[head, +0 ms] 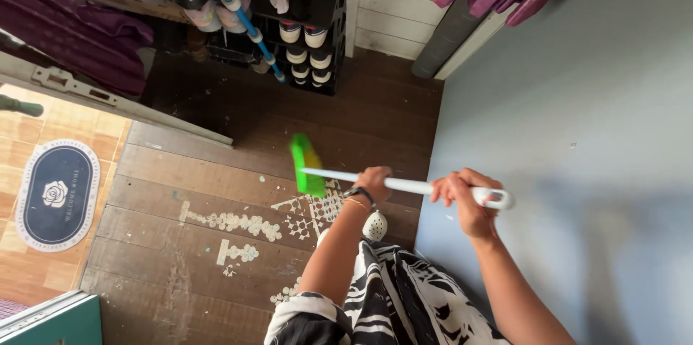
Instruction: The person picks up a soccer ball and a cardboard box and places them into a basket before sweeping the floor with a broom.
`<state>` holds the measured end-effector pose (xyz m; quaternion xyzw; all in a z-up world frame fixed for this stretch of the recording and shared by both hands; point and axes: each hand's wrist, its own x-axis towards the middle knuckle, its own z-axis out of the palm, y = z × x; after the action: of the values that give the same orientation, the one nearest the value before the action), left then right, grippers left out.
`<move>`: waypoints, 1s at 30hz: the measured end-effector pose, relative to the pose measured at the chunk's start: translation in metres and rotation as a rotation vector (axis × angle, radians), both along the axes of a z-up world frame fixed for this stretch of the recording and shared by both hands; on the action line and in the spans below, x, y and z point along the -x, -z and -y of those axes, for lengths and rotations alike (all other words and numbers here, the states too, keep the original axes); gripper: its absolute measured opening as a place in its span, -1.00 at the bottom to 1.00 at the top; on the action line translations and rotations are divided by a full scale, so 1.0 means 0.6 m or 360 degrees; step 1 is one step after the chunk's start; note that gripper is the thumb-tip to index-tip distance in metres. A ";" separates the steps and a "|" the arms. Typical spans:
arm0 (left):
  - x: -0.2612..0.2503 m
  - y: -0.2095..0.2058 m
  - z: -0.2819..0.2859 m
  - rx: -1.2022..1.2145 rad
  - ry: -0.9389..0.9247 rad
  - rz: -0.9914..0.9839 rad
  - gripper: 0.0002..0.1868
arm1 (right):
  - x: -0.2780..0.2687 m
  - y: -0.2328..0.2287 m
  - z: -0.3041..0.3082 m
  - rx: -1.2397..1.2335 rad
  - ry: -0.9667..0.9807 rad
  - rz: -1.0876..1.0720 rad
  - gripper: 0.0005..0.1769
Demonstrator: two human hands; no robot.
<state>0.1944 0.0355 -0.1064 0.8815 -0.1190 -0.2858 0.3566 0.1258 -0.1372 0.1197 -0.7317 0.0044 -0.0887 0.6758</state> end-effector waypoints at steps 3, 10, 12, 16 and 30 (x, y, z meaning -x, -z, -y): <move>-0.013 0.000 -0.016 -0.0083 -0.0049 0.0037 -0.72 | -0.018 0.021 0.015 -0.0151 -0.0098 -0.0046 -0.61; -0.076 -0.206 0.094 0.0161 0.0071 0.0250 -0.87 | -0.075 -0.123 0.144 -0.0365 -0.0269 0.0419 -0.69; -0.110 -0.241 0.128 0.0289 0.0034 0.0348 -0.84 | -0.097 -0.195 0.134 -0.0231 -0.0336 0.0461 -0.74; -0.200 -0.249 0.178 0.0608 -0.0164 0.0520 -0.90 | -0.178 -0.240 0.061 0.0328 -0.0538 0.0634 -0.88; -0.286 0.010 0.101 0.0808 -0.0559 0.0477 -0.91 | -0.364 -0.141 -0.019 0.0357 -0.1156 0.0069 -0.68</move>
<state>0.3662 -0.0249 -0.1123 0.8038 -0.0839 -0.0487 0.5869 0.3445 -0.1260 0.2046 -0.7530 -0.2794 0.1414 0.5788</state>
